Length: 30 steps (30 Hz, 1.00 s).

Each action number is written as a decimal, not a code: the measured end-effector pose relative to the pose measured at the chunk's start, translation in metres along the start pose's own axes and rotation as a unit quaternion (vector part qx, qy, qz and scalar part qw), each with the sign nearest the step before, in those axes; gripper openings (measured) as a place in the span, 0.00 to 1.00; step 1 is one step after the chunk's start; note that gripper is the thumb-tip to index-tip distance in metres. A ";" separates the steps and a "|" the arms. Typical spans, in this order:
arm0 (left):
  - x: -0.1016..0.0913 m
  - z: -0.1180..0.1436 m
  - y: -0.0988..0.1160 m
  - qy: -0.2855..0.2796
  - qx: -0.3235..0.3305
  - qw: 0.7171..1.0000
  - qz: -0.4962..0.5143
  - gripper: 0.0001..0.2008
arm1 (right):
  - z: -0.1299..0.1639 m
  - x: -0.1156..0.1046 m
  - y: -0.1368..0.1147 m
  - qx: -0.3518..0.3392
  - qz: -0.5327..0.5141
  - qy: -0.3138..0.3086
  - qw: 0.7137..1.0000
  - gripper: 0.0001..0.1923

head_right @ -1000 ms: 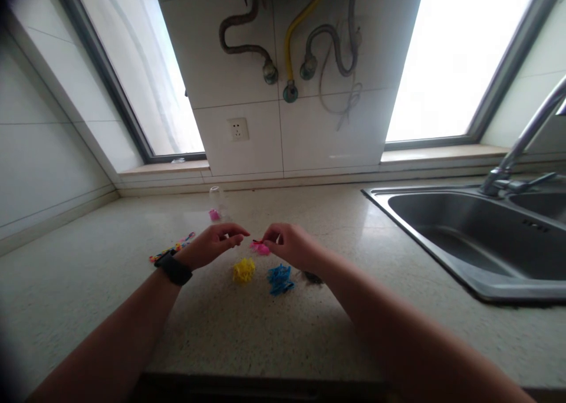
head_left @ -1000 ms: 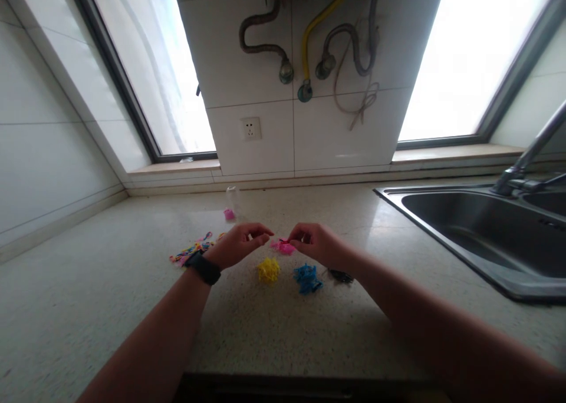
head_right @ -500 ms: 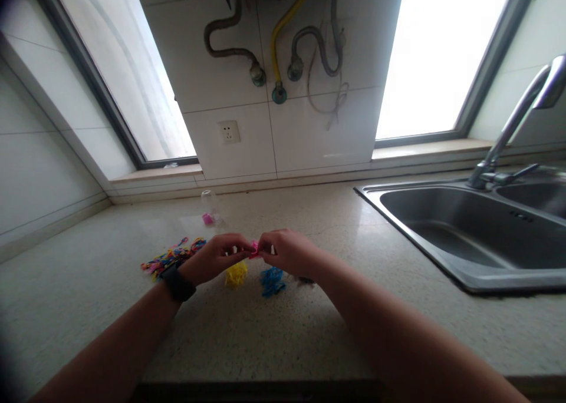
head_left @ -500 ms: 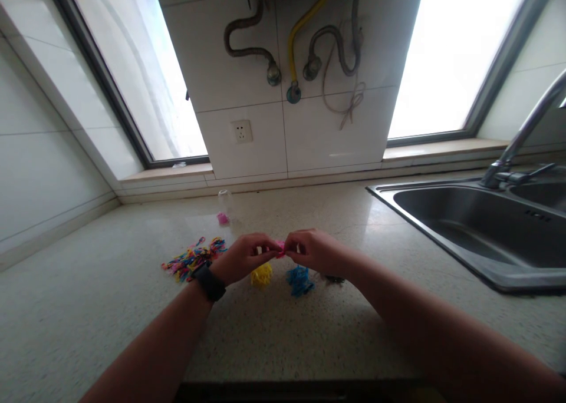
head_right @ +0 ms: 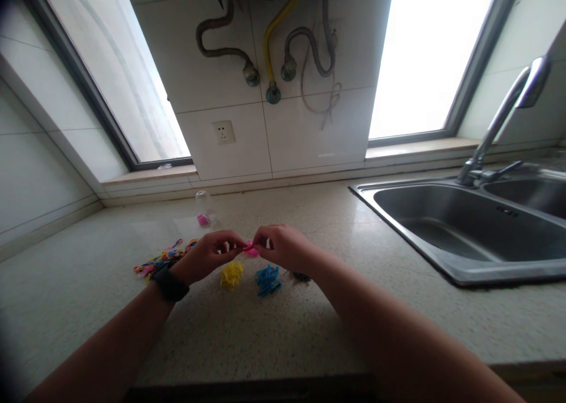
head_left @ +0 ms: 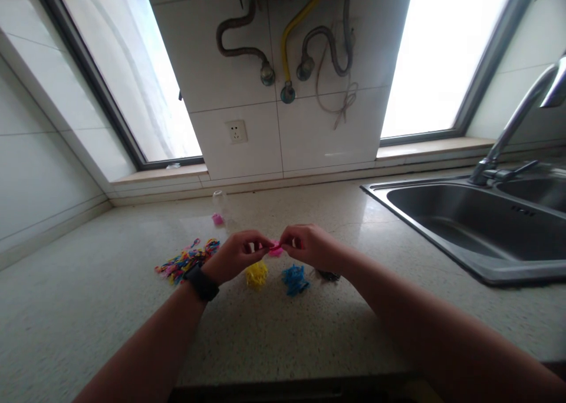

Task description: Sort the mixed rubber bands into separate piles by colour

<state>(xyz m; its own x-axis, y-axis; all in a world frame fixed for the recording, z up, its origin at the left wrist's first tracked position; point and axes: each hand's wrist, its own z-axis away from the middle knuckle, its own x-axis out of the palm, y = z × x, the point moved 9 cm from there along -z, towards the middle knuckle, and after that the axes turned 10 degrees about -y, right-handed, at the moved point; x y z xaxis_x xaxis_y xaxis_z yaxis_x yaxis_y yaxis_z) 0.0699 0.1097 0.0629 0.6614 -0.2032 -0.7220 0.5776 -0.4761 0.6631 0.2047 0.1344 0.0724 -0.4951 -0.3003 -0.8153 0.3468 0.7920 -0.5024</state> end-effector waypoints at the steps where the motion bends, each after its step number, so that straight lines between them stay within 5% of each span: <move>1: 0.000 0.000 0.000 0.000 -0.001 1.000 0.001 0.10 | 0.000 -0.001 -0.001 -0.001 -0.005 0.001 1.000 0.05; 17: -0.001 0.001 0.002 0.000 0.004 1.000 -0.024 0.12 | 0.000 0.001 0.008 0.025 -0.085 0.018 0.996 0.06; 30: -0.008 0.003 0.000 0.027 0.004 1.000 -0.015 0.13 | 0.001 -0.016 0.024 0.031 -0.183 0.102 0.977 0.07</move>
<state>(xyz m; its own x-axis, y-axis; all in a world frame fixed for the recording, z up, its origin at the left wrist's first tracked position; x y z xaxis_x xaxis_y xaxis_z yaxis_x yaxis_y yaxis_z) 0.0637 0.1090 0.0678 0.6692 -0.1415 -0.7295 0.5940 -0.4880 0.6396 0.2212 0.1574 0.0733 -0.7419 -0.4392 -0.5066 0.1622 0.6156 -0.7712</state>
